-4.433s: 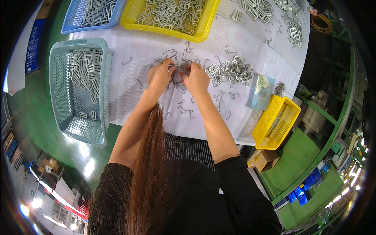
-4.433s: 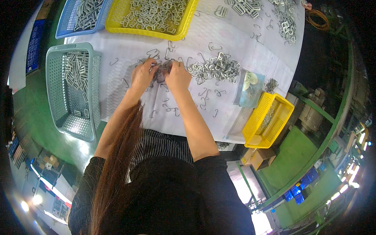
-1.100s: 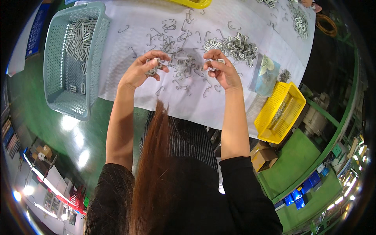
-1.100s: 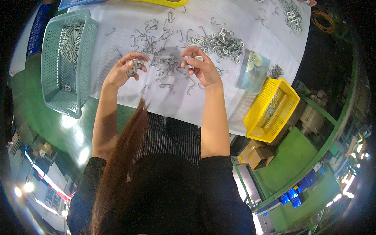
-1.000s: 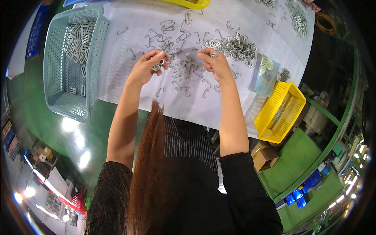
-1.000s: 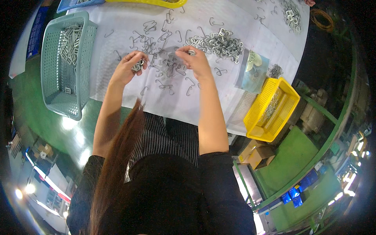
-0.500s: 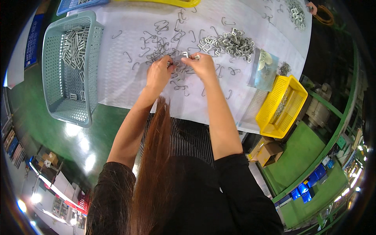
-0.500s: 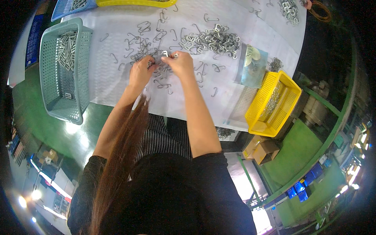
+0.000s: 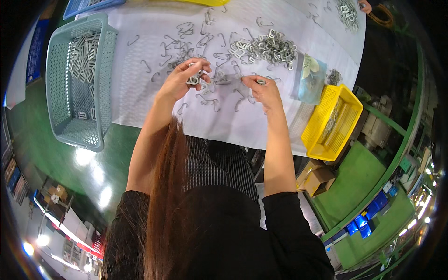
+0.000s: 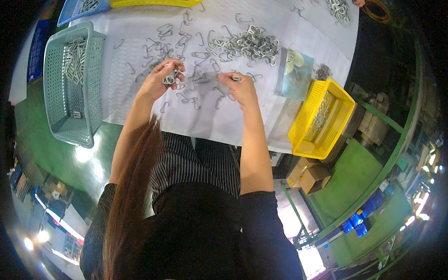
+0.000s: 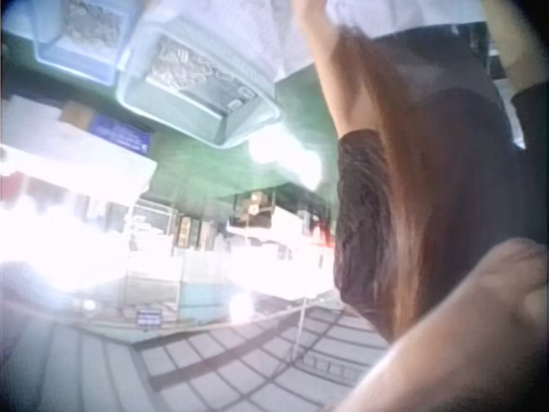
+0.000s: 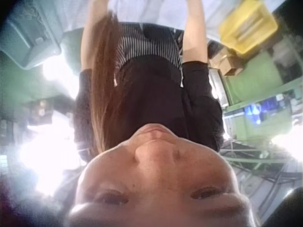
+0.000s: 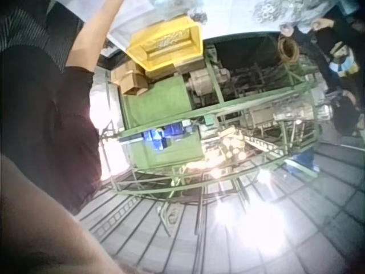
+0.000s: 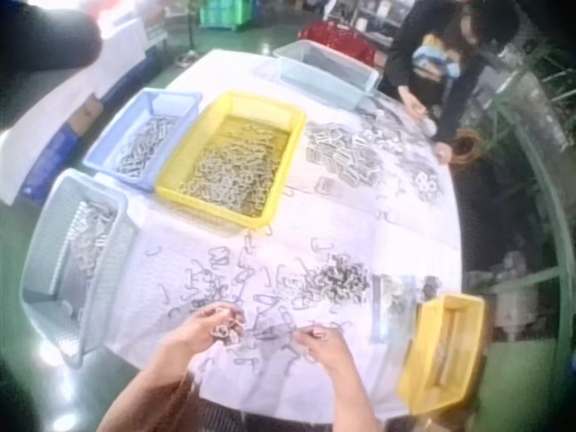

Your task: The person sorts various small metal hardware pieces by hand on a white table, picking them up from a large pile and placing them into smaller plastic bins.

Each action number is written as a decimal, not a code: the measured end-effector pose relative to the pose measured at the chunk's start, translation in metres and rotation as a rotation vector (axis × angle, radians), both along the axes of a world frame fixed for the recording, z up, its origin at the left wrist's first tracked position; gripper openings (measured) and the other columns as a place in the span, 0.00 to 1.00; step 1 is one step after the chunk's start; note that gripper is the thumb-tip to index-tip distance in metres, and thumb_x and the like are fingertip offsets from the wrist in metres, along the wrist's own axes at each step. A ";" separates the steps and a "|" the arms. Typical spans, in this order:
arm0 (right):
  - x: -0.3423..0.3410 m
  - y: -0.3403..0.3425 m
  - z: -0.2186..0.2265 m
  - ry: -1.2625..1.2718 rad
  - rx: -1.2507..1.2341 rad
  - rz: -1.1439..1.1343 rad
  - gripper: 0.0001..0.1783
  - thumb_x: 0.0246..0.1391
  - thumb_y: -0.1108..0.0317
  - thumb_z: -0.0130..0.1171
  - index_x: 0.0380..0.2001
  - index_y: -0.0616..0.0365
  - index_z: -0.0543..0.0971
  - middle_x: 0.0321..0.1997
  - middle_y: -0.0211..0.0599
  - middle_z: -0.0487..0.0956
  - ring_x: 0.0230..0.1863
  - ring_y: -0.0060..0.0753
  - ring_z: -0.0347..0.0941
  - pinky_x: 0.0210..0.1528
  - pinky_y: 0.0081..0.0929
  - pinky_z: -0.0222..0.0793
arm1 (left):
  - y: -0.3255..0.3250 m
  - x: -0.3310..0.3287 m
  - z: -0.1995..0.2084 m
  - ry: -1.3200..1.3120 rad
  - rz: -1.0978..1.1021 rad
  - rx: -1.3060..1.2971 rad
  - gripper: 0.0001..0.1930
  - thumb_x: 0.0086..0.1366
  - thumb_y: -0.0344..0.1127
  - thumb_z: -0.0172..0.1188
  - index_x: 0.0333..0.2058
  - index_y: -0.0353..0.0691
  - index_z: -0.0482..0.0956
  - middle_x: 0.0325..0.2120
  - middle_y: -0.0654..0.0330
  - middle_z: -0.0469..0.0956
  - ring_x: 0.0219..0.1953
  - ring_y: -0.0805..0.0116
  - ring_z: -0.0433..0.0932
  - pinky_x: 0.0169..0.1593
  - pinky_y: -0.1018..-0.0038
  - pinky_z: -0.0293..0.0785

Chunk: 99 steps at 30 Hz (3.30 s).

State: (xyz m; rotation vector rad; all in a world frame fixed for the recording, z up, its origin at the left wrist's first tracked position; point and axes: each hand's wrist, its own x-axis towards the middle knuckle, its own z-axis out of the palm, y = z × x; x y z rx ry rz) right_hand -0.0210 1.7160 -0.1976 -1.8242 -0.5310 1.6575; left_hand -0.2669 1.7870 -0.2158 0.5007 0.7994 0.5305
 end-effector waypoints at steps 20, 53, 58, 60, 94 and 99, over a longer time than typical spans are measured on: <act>-0.074 0.022 -0.037 -0.871 0.110 0.346 0.16 0.39 0.58 0.66 0.30 0.54 0.78 0.29 0.35 0.80 0.30 0.42 0.76 0.33 0.35 0.70 | -0.015 -0.018 -0.005 0.237 0.037 0.082 0.10 0.61 0.41 0.57 0.31 0.40 0.74 0.27 0.61 0.76 0.29 0.70 0.75 0.23 0.79 0.67; -0.074 0.062 0.028 -0.648 0.371 0.231 0.13 0.35 0.61 0.66 0.21 0.58 0.76 0.18 0.35 0.73 0.22 0.37 0.69 0.29 0.31 0.65 | -0.030 -0.001 -0.024 1.029 -0.354 0.960 0.11 0.51 0.33 0.64 0.33 0.41 0.73 0.22 0.54 0.76 0.25 0.52 0.76 0.30 0.63 0.70; -0.081 0.170 0.085 -0.667 0.763 0.194 0.25 0.36 0.64 0.67 0.38 0.60 0.71 0.39 0.47 0.71 0.44 0.46 0.66 0.48 0.35 0.62 | -0.013 -0.017 -0.005 0.689 -0.356 0.371 0.12 0.53 0.40 0.65 0.25 0.40 0.74 0.16 0.63 0.72 0.17 0.70 0.70 0.19 0.75 0.63; -0.077 0.181 0.087 -0.757 0.909 0.089 0.25 0.38 0.65 0.66 0.40 0.60 0.71 0.41 0.48 0.71 0.45 0.47 0.67 0.49 0.35 0.63 | -0.001 -0.020 0.006 0.558 -0.383 0.035 0.13 0.55 0.43 0.64 0.24 0.41 0.74 0.16 0.67 0.71 0.16 0.77 0.67 0.17 0.80 0.59; 0.003 0.072 -0.015 -1.357 0.328 0.429 0.37 0.32 0.78 0.64 0.51 0.44 0.69 0.60 0.45 0.57 0.65 0.55 0.46 0.55 0.69 0.51 | 0.041 0.110 -0.007 0.941 -0.433 1.643 0.21 0.49 0.33 0.62 0.44 0.44 0.73 0.48 0.62 0.68 0.53 0.57 0.64 0.53 0.62 0.65; 0.011 0.065 -0.033 -1.209 0.405 0.451 0.23 0.34 0.77 0.61 0.38 0.43 0.76 0.54 0.33 0.64 0.59 0.50 0.56 0.49 0.50 0.66 | 0.045 0.083 -0.039 0.908 -0.354 1.517 0.13 0.52 0.29 0.61 0.38 0.41 0.74 0.42 0.61 0.72 0.47 0.60 0.70 0.47 0.68 0.69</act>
